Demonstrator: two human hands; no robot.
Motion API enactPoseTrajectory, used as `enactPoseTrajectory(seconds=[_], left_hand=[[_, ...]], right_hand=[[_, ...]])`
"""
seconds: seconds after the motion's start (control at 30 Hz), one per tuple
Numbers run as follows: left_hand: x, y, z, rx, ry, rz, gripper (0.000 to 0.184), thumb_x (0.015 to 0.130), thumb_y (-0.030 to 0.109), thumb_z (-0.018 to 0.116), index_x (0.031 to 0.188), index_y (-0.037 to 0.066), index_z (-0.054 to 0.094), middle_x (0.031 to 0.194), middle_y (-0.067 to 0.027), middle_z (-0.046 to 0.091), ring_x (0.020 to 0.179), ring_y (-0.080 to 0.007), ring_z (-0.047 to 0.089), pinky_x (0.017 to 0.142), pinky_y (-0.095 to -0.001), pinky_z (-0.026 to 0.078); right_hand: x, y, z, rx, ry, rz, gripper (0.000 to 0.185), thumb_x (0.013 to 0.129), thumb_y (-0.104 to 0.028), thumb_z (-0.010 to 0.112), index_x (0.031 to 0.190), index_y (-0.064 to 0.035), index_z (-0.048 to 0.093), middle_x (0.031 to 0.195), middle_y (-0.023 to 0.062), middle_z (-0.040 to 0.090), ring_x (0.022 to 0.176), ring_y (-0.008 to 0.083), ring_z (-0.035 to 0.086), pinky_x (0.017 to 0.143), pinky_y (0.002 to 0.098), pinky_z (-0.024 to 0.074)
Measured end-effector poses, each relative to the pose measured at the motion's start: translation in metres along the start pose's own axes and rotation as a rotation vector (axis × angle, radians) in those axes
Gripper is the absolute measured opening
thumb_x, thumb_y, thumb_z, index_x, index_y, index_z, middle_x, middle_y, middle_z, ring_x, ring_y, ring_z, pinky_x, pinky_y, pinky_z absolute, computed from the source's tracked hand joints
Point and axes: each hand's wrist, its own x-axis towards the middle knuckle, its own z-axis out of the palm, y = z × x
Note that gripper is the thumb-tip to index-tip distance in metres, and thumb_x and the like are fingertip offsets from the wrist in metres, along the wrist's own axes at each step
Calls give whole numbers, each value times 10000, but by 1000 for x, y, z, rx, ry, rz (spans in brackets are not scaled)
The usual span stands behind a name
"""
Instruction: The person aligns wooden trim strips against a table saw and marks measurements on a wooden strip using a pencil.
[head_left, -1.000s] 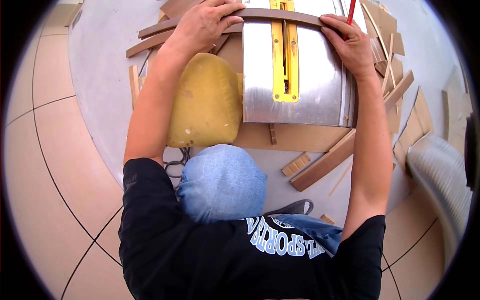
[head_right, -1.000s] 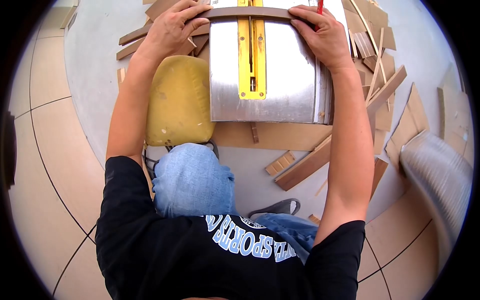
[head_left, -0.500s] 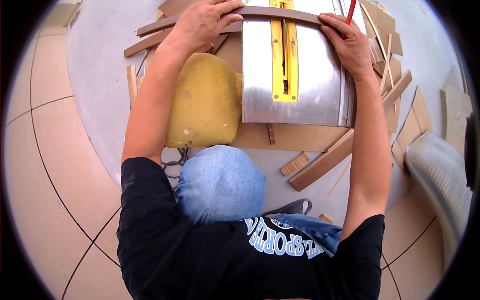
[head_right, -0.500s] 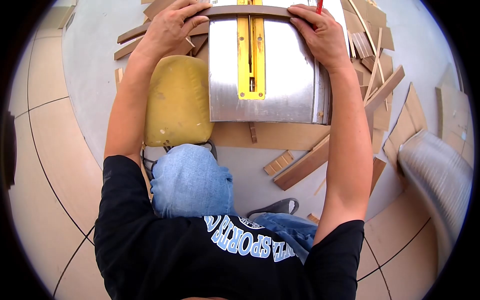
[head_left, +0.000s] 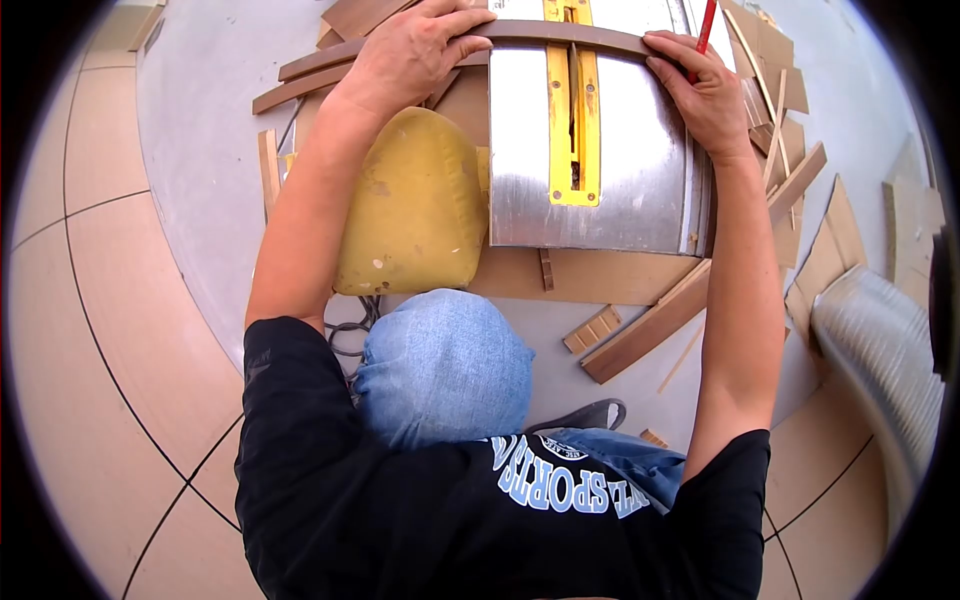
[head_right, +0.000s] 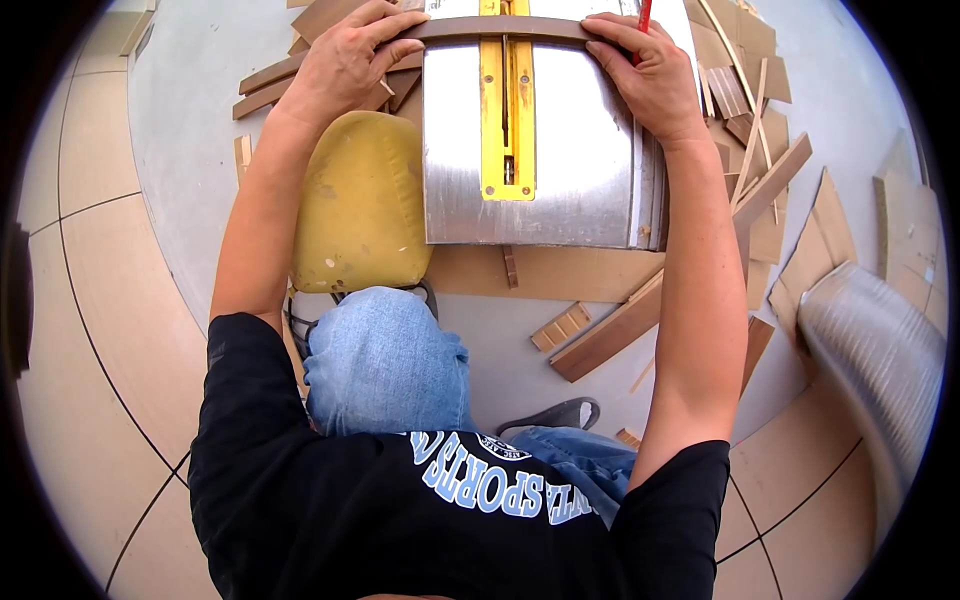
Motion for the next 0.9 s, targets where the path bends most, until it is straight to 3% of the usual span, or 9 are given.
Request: enactPoseTrajectory(seconds=[0.2, 0.37, 0.63, 0.9], left_hand=[[4, -17, 8, 76, 69, 49, 356, 972, 239, 700, 1267, 41, 695, 1153, -133, 675, 1085, -327, 676, 937, -403, 560], [17, -40, 7, 14, 70, 52, 332, 969, 232, 705, 1265, 81, 693, 1176, -149, 677, 1076, -365, 674, 932, -423, 567], [39, -6, 19, 21, 11, 7, 419, 983, 393, 672, 1265, 84, 713, 1181, -156, 679, 1097, -354, 676, 959, -434, 549], [36, 5, 14, -47, -8, -118, 393, 976, 350, 697, 1240, 62, 737, 1206, -135, 677, 1152, -337, 654, 1020, -405, 519]], right_hand=[[2, 0, 2, -44, -17, -36, 291, 985, -217, 736, 1269, -157, 758, 1283, 39, 737, 1185, 212, 690, 1013, 332, 547], [6, -4, 5, -115, 34, 58, 302, 1006, -254, 709, 1301, -197, 734, 1320, 49, 713, 1185, 256, 686, 1018, 349, 540], [10, 4, 9, -125, 38, 1, 278, 997, -229, 720, 1268, -170, 751, 1269, 51, 732, 1156, 255, 694, 1001, 344, 543], [10, 0, 10, -81, 26, -56, 260, 998, -209, 718, 1251, -170, 765, 1258, 50, 739, 1148, 248, 700, 1001, 338, 555]])
